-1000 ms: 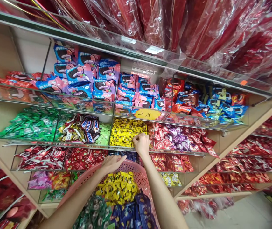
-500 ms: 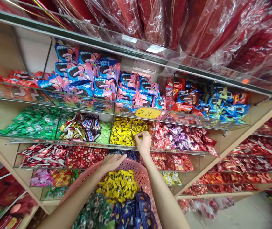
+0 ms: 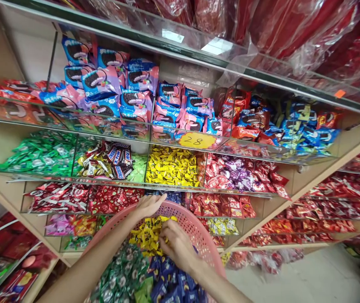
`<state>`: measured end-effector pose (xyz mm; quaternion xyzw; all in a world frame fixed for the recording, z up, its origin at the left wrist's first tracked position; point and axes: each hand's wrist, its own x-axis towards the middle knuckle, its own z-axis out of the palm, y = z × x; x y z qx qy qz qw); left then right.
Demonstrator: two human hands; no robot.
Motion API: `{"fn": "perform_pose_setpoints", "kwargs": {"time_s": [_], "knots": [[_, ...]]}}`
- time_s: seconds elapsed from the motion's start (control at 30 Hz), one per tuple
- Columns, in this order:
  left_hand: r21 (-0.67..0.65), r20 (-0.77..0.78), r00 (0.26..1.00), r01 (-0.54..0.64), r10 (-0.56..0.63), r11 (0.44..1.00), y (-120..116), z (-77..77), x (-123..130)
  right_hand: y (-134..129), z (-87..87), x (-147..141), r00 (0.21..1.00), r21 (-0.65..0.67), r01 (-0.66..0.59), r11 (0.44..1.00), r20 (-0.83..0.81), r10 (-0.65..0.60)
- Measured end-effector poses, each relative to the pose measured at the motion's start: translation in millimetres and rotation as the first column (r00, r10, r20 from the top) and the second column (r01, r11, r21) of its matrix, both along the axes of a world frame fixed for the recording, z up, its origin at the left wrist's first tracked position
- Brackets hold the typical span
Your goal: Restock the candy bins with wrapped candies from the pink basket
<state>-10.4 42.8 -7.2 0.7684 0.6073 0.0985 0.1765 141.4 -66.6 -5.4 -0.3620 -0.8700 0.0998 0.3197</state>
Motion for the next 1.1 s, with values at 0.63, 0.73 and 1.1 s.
{"fn": "perform_pose_setpoints", "kwargs": {"time_s": [0.63, 0.73, 1.1], "knots": [[0.009, 0.012, 1.000, 0.000, -0.001, 1.000, 2.8, -3.2, -1.4, 49.8, -74.1, -68.6, 0.860, 0.251, -0.199, 0.947, 0.508, 0.046], [0.007, 0.008, 1.000, -0.008, 0.008, 1.000, 1.4, -0.8, -0.9, 44.5, -67.1, -66.9, 0.903, 0.258, -0.120, 0.959, 0.429, -0.003], [0.004, -0.017, 1.000, 0.017, -0.017, 1.000, 1.5, 1.1, -0.5, 70.8, -25.8, -4.2, 0.806, 0.258, 0.566, 0.783, 0.025, -0.591]]}}
